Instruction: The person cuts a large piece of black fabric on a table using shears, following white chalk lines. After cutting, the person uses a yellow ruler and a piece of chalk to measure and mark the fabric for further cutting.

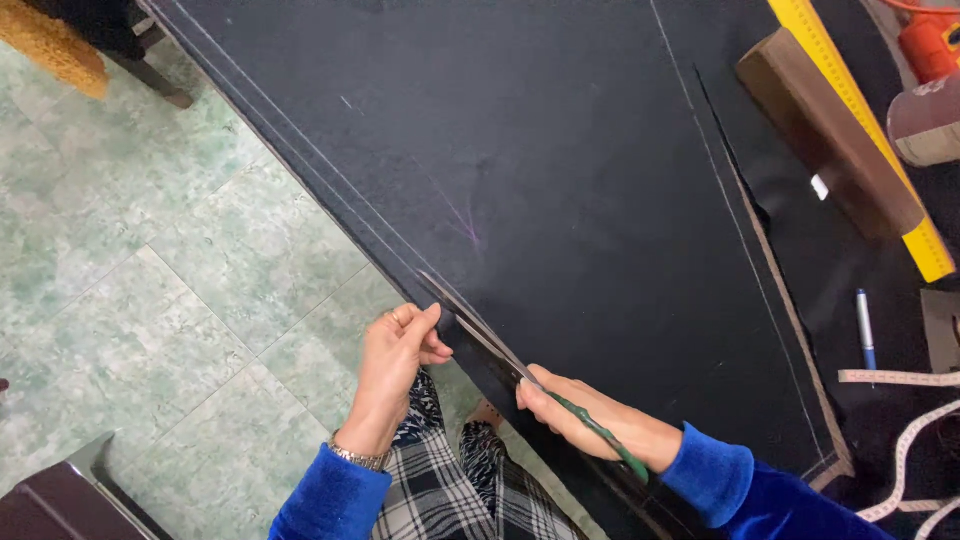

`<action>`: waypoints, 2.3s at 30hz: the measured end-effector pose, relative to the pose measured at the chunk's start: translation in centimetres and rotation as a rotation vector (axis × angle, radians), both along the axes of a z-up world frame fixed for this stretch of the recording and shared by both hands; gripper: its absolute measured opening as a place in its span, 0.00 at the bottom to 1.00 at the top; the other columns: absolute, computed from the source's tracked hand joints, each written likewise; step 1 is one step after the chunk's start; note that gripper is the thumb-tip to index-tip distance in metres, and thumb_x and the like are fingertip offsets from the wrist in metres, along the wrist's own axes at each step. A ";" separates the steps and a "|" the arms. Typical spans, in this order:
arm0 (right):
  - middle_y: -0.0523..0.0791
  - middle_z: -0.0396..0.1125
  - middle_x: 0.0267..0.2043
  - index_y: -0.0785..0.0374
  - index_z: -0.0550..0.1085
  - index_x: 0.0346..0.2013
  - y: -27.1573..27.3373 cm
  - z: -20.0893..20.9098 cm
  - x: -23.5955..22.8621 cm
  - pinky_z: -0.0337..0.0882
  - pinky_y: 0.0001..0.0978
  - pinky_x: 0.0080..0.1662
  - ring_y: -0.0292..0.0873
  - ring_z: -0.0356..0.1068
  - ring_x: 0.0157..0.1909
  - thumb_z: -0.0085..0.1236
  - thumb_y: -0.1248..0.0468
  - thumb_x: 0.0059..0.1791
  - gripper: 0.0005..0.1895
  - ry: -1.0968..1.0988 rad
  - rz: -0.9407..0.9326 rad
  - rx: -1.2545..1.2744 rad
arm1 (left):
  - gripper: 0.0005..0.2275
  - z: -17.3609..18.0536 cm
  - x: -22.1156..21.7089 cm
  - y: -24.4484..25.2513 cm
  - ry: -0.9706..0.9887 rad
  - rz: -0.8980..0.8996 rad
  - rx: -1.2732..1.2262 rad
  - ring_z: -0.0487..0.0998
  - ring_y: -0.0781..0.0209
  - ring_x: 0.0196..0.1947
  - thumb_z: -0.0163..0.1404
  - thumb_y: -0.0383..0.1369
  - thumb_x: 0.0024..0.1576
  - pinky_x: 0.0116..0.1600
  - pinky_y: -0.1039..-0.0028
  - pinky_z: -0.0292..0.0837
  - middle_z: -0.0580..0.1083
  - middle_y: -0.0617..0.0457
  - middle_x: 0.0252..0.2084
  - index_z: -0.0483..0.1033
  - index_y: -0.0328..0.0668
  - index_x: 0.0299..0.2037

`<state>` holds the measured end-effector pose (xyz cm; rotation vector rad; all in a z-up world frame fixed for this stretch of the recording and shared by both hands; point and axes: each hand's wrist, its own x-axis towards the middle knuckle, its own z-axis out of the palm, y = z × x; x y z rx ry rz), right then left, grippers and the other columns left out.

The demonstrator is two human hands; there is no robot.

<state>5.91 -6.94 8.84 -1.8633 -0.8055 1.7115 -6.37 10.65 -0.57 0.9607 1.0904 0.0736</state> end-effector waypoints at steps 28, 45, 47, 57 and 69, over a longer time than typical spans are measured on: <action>0.34 0.51 0.27 0.54 0.60 0.26 0.6 -3.3 -1.7 0.55 0.31 0.34 0.32 0.48 0.30 0.25 0.44 0.54 0.23 -0.138 -0.088 -0.021 | 0.11 -1.5 0.0 -0.6 -0.007 0.061 -0.041 0.71 0.67 0.17 0.53 0.33 0.54 0.26 0.77 0.72 0.67 0.53 0.15 0.65 0.45 0.22; 0.37 0.48 0.24 0.54 0.56 0.26 1.8 -1.5 -1.1 0.54 0.26 0.28 0.33 0.46 0.26 0.21 0.38 0.49 0.26 0.046 -0.113 -0.136 | 0.08 -3.2 0.4 1.2 -0.044 0.108 0.018 0.71 0.63 0.16 0.50 0.32 0.57 0.24 0.75 0.73 0.68 0.50 0.15 0.67 0.42 0.28; 0.37 0.49 0.25 0.53 0.55 0.26 2.1 -1.6 -1.0 0.57 0.26 0.31 0.33 0.48 0.28 0.20 0.40 0.51 0.24 0.035 -0.093 -0.093 | 0.08 -1.1 0.5 1.6 -0.019 0.087 -0.005 0.71 0.63 0.17 0.50 0.33 0.58 0.26 0.74 0.74 0.67 0.51 0.16 0.67 0.42 0.28; 0.35 0.63 0.38 0.56 0.70 0.41 4.9 0.2 -1.2 0.65 0.26 0.46 0.31 0.58 0.39 0.23 0.44 0.51 0.28 -0.076 -0.097 -0.095 | 0.08 0.0 0.6 1.9 0.027 0.080 -0.018 0.72 0.65 0.19 0.51 0.33 0.56 0.29 0.74 0.75 0.67 0.52 0.18 0.66 0.44 0.27; 0.34 0.50 0.25 0.53 0.56 0.23 3.7 -1.9 -1.7 0.55 0.30 0.32 0.31 0.49 0.28 0.26 0.47 0.56 0.22 -0.141 -0.109 0.026 | 0.07 -1.7 0.5 1.5 0.005 0.101 -0.006 0.72 0.68 0.17 0.51 0.32 0.56 0.26 0.77 0.74 0.67 0.54 0.15 0.67 0.44 0.28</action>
